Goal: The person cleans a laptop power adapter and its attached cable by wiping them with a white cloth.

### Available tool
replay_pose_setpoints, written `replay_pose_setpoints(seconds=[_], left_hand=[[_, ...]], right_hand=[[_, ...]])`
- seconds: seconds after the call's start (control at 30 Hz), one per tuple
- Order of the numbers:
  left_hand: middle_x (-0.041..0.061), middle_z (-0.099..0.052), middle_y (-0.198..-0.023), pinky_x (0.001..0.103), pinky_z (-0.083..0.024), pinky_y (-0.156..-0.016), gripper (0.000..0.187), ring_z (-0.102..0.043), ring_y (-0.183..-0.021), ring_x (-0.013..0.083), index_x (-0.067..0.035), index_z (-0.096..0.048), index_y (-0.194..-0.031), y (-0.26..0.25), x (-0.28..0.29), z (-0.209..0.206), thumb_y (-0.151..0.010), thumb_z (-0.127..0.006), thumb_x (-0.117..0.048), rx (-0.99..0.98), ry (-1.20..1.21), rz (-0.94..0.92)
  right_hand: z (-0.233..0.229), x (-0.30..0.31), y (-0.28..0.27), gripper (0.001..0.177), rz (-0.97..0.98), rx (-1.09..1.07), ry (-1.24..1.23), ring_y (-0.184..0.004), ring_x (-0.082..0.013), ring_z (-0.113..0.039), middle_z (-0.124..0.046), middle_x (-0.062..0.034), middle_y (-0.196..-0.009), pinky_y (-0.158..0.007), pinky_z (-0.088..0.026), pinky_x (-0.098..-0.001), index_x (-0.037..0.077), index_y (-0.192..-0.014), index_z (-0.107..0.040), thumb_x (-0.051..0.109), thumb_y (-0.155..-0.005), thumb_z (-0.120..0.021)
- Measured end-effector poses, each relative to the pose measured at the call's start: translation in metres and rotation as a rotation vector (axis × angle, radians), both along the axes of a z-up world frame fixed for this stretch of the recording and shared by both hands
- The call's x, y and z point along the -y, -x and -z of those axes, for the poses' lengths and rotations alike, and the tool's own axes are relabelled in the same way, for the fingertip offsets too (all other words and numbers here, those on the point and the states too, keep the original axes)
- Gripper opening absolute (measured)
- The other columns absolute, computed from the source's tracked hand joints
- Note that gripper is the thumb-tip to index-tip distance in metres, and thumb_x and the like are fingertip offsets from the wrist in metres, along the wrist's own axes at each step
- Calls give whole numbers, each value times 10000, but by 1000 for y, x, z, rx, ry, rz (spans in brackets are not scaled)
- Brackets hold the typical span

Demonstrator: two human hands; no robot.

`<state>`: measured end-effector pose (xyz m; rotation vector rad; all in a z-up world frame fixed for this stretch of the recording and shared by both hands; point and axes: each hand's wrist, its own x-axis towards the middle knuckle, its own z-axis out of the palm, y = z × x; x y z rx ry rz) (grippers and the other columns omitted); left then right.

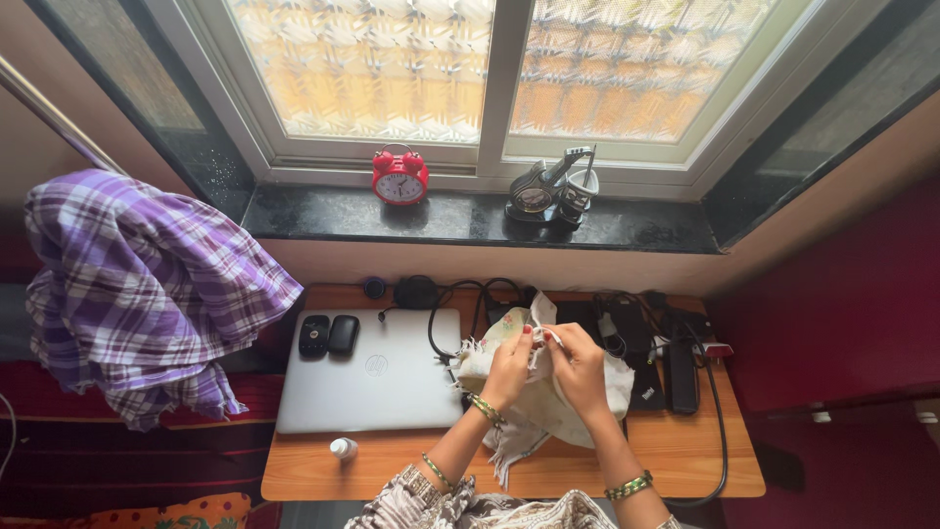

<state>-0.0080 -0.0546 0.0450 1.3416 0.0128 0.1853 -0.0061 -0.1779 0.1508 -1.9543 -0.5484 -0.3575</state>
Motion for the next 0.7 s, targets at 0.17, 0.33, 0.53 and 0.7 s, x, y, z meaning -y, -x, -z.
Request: replay_pose_setpoints(seconds=[0.17, 0.33, 0.53, 0.7], left_hand=[[48, -711, -922, 340, -512, -801, 673, -660, -858, 177, 13, -672, -1079, 20, -3, -36, -1057, -303, -548, 45, -38, 19], [164, -638, -869, 377, -500, -716, 305, -625, -788, 294, 17, -665, -969, 39, -7, -66, -1004, -623, -283, 306, -383, -58], [136, -676, -1159, 386, -550, -774, 105, -694, -883, 305, -8, -682, -949, 50, 4, -80, -852, -665, -44, 170, -445, -196], [171, -651, -1283, 445, -536, -922, 205, -635, -1107, 396, -22, -722, -1014, 66, 13, -78, -818, -663, -15, 425, -676, -160]], right_hand=[[24, 3, -4, 153, 103, -77, -8, -671, -97, -586, -712, -49, -895, -595, -465, -254, 7, -1051, -754, 75, -968, -645], [66, 17, -23, 254, 96, -442, -401, -707, -49, -459, -602, 3, -822, -595, -377, -239, -15, -1009, -747, 183, -1055, -595], [93, 24, -25, 334, 25, -451, -359, -824, -72, -487, -575, -20, -977, -687, -401, -250, -81, -923, -703, 181, -1116, -628], [89, 28, -20, 212, 2, -553, -409, -909, -76, -612, -644, 3, -1053, -778, -510, -243, -20, -1111, -737, 87, -937, -681]])
